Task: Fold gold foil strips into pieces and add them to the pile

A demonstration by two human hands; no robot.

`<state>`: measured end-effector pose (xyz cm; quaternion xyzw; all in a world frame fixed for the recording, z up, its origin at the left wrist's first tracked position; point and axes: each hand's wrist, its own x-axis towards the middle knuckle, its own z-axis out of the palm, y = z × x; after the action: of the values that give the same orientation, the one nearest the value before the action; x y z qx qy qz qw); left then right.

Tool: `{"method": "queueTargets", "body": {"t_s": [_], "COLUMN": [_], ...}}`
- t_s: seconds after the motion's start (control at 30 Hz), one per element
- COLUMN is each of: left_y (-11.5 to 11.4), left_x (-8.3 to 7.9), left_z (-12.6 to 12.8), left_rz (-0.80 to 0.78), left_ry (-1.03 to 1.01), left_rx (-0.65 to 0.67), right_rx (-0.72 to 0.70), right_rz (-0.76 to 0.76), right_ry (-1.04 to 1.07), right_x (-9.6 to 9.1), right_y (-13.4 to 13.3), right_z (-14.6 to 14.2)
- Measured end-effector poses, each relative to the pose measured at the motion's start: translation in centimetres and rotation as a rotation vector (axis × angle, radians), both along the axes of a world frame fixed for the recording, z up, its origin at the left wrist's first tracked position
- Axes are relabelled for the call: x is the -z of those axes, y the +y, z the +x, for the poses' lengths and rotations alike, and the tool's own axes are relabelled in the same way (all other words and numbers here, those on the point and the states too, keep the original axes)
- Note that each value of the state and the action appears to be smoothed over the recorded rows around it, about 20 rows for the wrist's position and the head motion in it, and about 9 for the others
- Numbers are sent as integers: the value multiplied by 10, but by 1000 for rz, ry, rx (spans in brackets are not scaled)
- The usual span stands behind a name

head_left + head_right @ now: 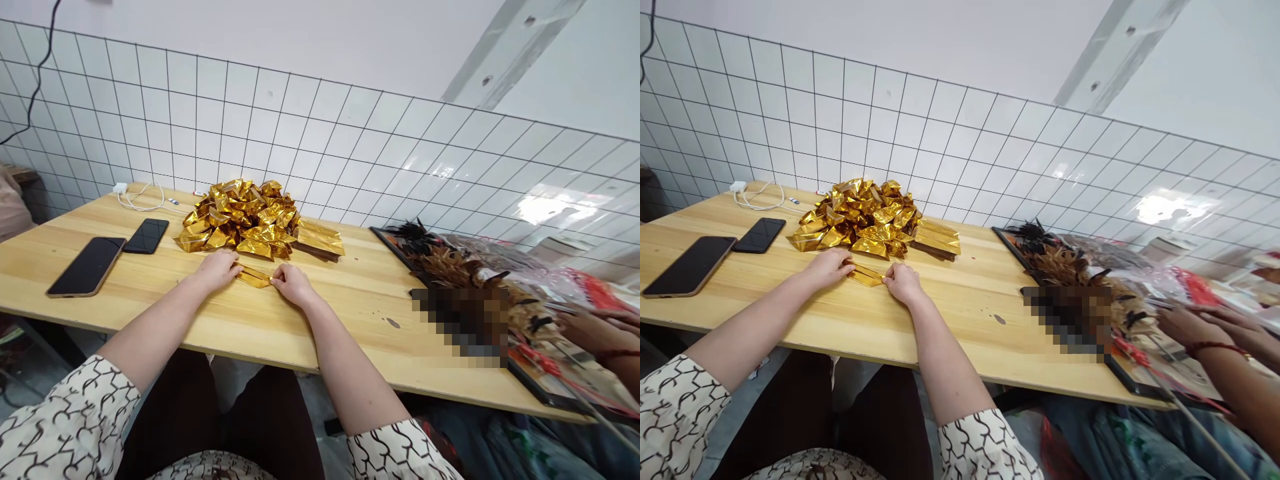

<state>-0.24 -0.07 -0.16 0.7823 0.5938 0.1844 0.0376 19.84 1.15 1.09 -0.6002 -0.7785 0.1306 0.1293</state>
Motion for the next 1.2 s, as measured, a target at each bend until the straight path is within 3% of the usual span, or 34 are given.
{"method": "queueTargets", "body": {"t_s": [0.27, 0.43, 0.53, 0.7, 0.8, 0.93, 1.07, 1.2], "left_y": [10, 17, 22, 26, 29, 35, 37, 34], "left_x": [6, 9, 1, -27, -32, -13, 8, 13], "left_z": [-11, -16, -19, -15, -6, 4, 4, -2], "left_rz": [35, -163, -186, -64, 16, 100, 123, 152], "left_ry": [-266, -588, -692, -760, -790, -859, -804, -758], "left_rx": [120, 124, 124, 158, 161, 131, 95, 92], "right_rx": [-71, -121, -122, -99, -64, 8, -16, -38], "right_rz": [31, 103, 154, 158, 150, 123, 66, 66], "right_ry": [303, 510, 628, 785, 873, 1031, 1028, 975], "right_x": [7, 7, -1, -28, -35, -18, 5, 10], "right_y": [3, 5, 8, 12, 16, 27, 35, 36], "right_z": [4, 4, 0, -6, -11, -15, -12, -6]}}
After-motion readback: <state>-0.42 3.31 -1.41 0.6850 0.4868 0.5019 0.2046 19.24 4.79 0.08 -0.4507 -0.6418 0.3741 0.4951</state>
